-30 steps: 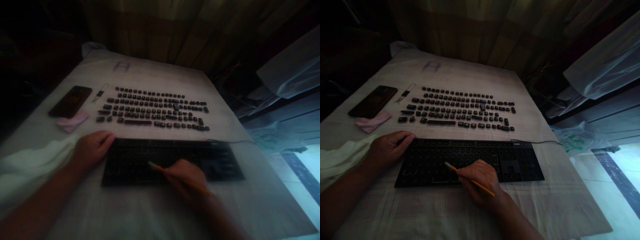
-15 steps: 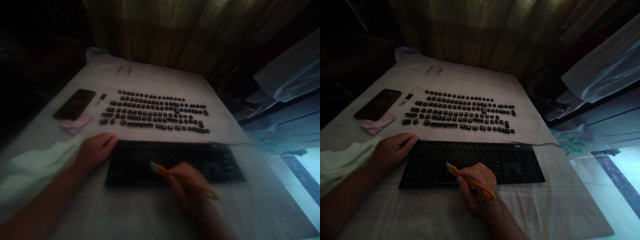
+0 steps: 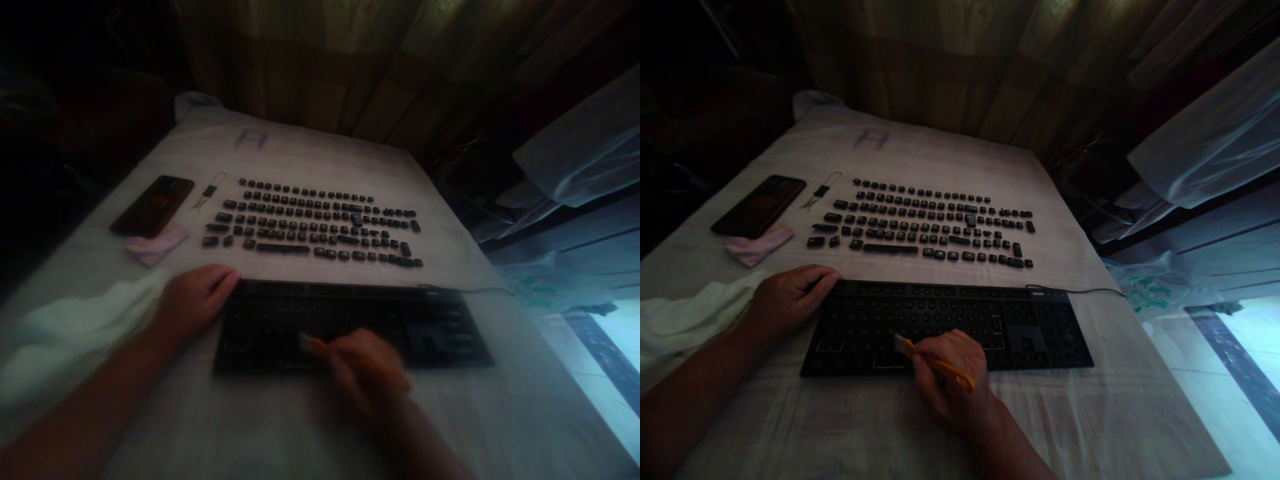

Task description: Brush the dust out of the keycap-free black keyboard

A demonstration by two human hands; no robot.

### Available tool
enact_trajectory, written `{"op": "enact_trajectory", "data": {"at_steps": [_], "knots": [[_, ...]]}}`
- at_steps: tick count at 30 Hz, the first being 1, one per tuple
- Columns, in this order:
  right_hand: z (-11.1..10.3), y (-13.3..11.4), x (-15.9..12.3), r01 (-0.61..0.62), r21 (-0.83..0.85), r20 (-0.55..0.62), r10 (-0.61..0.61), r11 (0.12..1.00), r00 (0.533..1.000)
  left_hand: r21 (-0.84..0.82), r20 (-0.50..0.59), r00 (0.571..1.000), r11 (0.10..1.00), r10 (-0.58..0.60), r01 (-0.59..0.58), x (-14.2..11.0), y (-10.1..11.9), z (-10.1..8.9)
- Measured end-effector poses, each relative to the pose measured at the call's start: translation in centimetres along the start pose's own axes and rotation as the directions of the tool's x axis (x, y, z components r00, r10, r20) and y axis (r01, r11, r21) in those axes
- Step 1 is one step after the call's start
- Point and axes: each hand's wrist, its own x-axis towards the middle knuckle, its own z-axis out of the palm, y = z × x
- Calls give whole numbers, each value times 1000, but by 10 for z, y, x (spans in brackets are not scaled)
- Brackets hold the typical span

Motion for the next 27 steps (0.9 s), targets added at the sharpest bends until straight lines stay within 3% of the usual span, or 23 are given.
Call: {"op": "enact_trajectory", "data": {"at_steps": [12, 27], "knots": [[0, -1, 0, -20, 66, 74, 15, 998, 997, 13, 10, 1000, 1000, -17, 16, 0, 2, -2], [-9, -2, 0, -32, 33, 40, 30, 999, 999, 5, 1, 1000, 1000, -13, 13, 0, 3, -3]]}}
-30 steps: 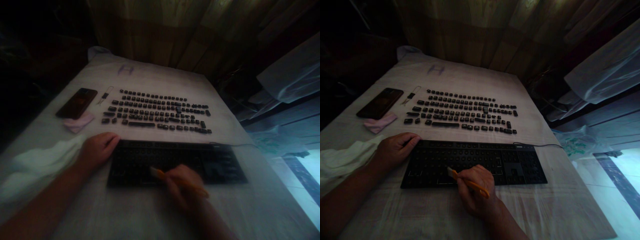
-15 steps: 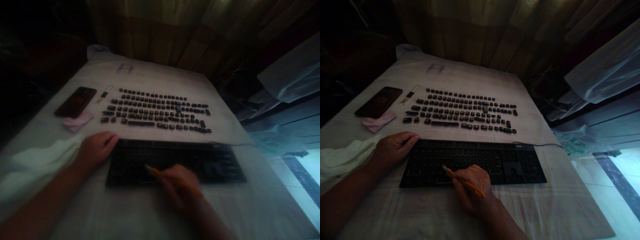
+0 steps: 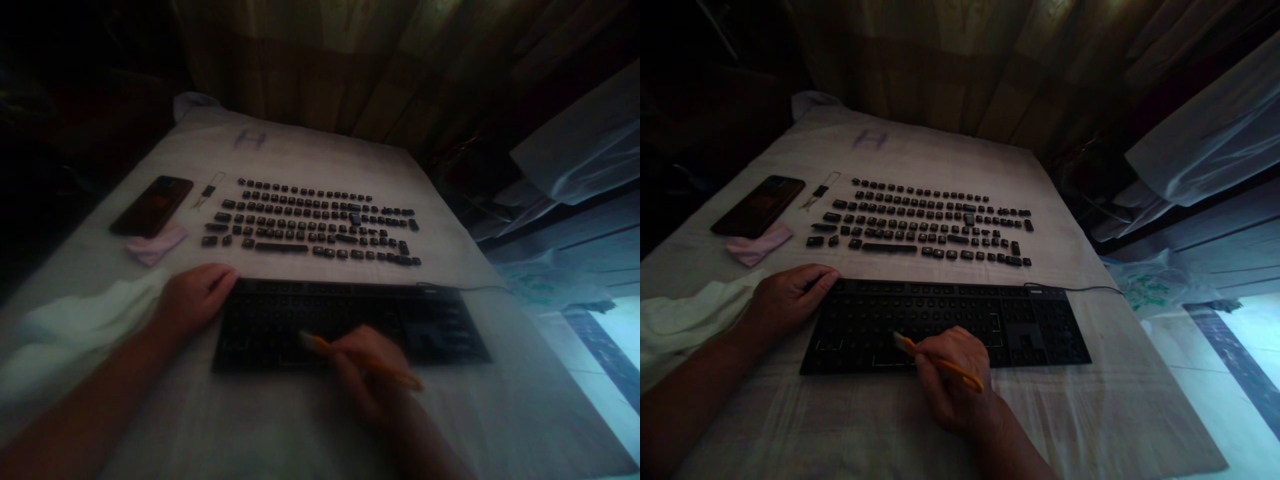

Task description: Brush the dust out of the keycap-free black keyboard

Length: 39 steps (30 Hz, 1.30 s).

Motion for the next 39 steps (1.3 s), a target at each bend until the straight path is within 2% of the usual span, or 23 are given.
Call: {"op": "enact_trajectory", "data": {"at_steps": [8, 16, 27, 39], "knots": [[8, 4, -2, 34, 47, 36, -36, 998, 999, 17, 28, 1000, 1000, -7, 7, 0, 0, -1], [5, 4, -2, 8, 64, 72, -13, 998, 997, -13, 12, 1000, 1000, -11, 11, -1, 0, 1], [2, 1, -2, -14, 38, -23, 15, 999, 1000, -2, 15, 1000, 1000, -17, 17, 0, 3, -2], [7, 4, -3, 6, 54, 57, -9, 999, 998, 5, 16, 1000, 1000, -9, 9, -1, 1, -1]]}}
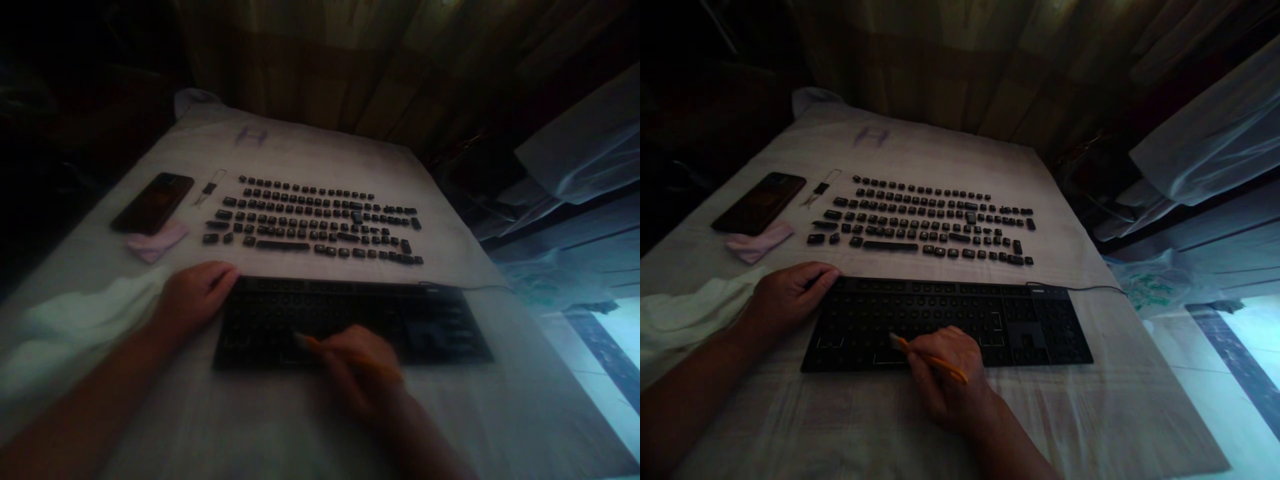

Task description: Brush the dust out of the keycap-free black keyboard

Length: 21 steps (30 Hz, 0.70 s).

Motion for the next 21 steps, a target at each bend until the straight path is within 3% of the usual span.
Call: {"op": "enact_trajectory", "data": {"at_steps": [5, 17, 21], "knots": [[0, 1, -1, 10, 1, 26, -10, 1000, 1000, -16, -4, 1000, 1000, -8, 8, 0, 1, 0], [-5, -3, 3, 12, -24, -77, -14, 1000, 997, -4, 3, 1000, 1000, 18, -18, 0, -1, 0], [-3, -1, 4, 46, -47, -58, -49, 998, 997, -15, 6, 1000, 1000, 19, -19, 0, 0, 0]]}}
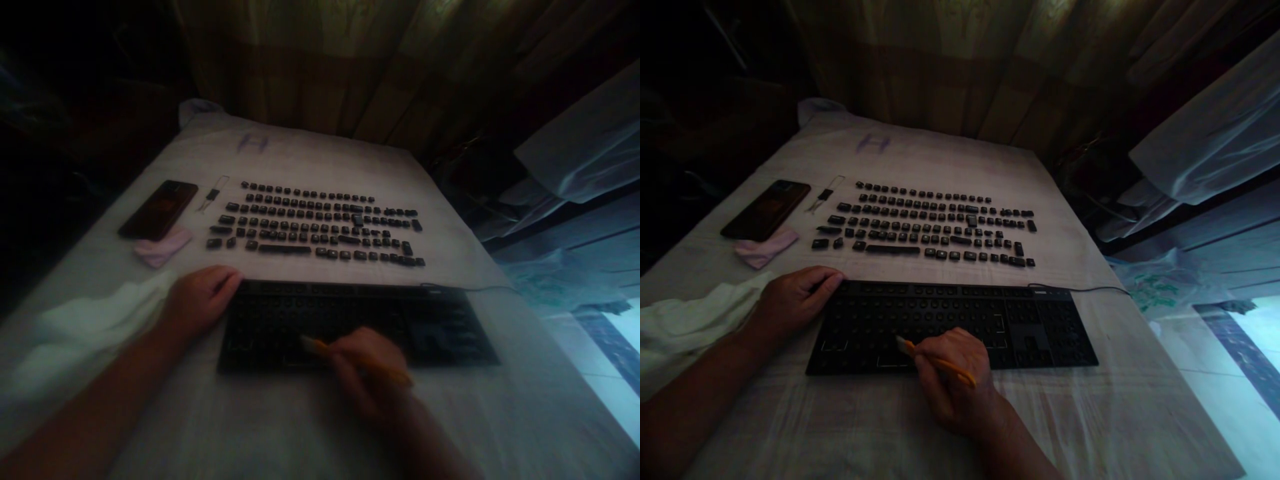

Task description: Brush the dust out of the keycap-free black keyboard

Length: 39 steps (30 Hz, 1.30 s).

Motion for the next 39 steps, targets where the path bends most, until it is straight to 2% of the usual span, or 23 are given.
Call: {"op": "enact_trajectory", "data": {"at_steps": [11, 22, 28, 39], "knots": [[6, 2, -3, 1, 21, 29, -2, 1000, 1000, 3, -1, 1000, 1000, -15, 15, 1, -1, 1], [0, 2, -3, -30, 22, -19, 31, 999, 999, 11, -4, 1000, 1000, -10, 10, 0, -3, 2], [2, 2, -1, -5, 26, 18, 4, 1000, 1000, 13, -8, 1000, 1000, -3, 4, 0, -4, 3], [1, 1, 0, -26, 42, 31, 25, 999, 999, 2, -10, 1000, 1000, -2, 2, 0, -4, 3]]}}
